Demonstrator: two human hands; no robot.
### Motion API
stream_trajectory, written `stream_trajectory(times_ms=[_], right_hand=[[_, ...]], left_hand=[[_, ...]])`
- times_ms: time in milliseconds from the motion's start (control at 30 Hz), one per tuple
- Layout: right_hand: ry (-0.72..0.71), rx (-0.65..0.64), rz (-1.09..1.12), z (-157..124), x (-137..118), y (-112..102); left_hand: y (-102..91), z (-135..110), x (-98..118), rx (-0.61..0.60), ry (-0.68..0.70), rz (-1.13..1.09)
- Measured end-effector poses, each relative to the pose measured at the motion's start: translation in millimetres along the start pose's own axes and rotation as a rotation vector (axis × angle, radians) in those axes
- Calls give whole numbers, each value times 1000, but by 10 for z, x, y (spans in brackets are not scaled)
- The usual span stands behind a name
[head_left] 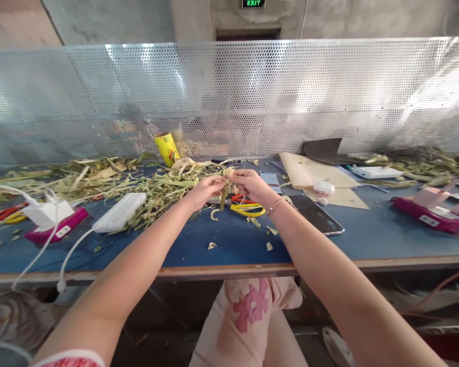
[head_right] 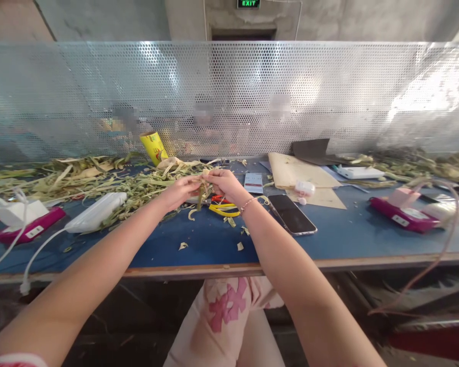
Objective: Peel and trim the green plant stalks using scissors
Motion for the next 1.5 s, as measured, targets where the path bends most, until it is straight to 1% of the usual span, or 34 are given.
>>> stream_trajectory(times_ms=[33, 100, 133, 167, 233, 300, 367, 433, 467, 533, 600, 700, 733, 800, 967, 1133, 1233, 1367, 1433, 1500], right_hand=[[-10, 18, -5, 7, 3, -12], [-29, 40, -7, 15, 10, -17], [-36, 42, -3, 17, 14, -7], [-40, 39, 4, 16, 18, 9], [-46, 32, 21, 8, 22, 44], [-45, 27, 35, -3, 23, 76], [-40, 29, 38, -14, 23, 95], [-32, 27, 28, -21, 23, 105], [-28, 25, 18, -23, 22, 106], [-21, 13, 2, -26, 17, 109], [-21, -3, 13, -29, 2, 116], [-6, -12, 80, -36, -13, 126], [1, -7, 103, -37, -16, 126], [4, 6, 142, -39, -29, 125], [-10, 17, 205, -32, -68, 130], [-2, 62, 240, -13, -69, 87], [1, 83, 244, -8, -71, 60], [3, 90, 233, -7, -58, 40], [-8, 88, 191, 2, -41, 32], [-37, 93, 94, 19, -22, 16]], left_hand=[[-84, 10, 37, 99, 55, 52], [-224, -23, 186, 278, 200, 259], [-248, -60, 291, 338, 290, 402], [-231, -103, 401, 370, 388, 557], [-109, -190, 574, 366, 570, 847], [32, -249, 649, 317, 682, 1073], [140, -273, 662, 257, 728, 1232], [210, -281, 656, 197, 744, 1311], [231, -283, 653, 169, 744, 1315], [238, -277, 647, 123, 715, 1256], [196, -249, 625, 97, 626, 1116], [107, -197, 544, 79, 441, 867], [92, -187, 517, 70, 396, 810], [88, -175, 484, 40, 349, 742], [88, -143, 426, -40, 303, 566], [61, -111, 375, -13, 285, 429], [88, -127, 383, 1, 285, 444], [138, -174, 445, -1, 299, 502], [127, -177, 450, -2, 290, 501], [72, -156, 426, 18, 270, 495]])
Point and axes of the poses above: each hand's wrist, its own z-axis towards the middle knuckle, its own y-axis out of the palm, x = y × z, the point moved 9 cm from there along z, towards the middle knuckle
